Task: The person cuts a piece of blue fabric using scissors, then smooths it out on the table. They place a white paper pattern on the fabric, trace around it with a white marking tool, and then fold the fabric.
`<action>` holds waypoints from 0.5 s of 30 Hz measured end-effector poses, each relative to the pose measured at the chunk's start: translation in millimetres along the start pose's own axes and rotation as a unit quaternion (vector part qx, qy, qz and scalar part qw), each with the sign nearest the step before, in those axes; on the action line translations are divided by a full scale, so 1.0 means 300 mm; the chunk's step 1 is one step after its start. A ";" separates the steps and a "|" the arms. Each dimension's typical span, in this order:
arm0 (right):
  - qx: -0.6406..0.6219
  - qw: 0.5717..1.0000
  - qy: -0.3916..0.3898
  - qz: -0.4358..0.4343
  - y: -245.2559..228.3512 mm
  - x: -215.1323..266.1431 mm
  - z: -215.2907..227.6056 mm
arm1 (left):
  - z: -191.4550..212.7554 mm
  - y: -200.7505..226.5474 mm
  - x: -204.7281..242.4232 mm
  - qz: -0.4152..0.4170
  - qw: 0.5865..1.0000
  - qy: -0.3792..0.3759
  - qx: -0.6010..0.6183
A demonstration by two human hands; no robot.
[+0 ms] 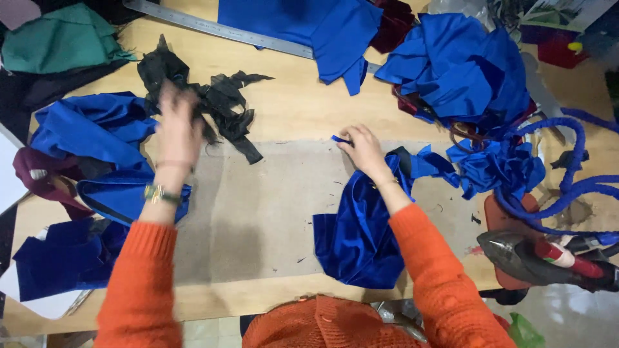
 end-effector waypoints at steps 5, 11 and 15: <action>-0.060 0.997 0.051 -0.013 0.162 -0.038 -0.015 | -0.338 0.150 -0.104 0.026 0.999 0.024 0.024; 0.027 0.933 0.289 -0.211 0.592 0.131 0.334 | -0.560 0.688 0.196 -0.184 0.966 -0.064 0.173; 0.102 0.914 0.284 -0.271 0.524 0.316 0.505 | -0.763 0.921 0.309 -0.183 0.957 -0.048 0.219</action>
Point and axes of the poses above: each hand's wrist, its own x-axis away from the middle knuckle, its own z-axis out of the back of the hand, y = z × x, the point moved 2 cm from there along -x, towards the middle knuckle, and after that the axes turned 10 degrees about -z, right-handed, at the moved point
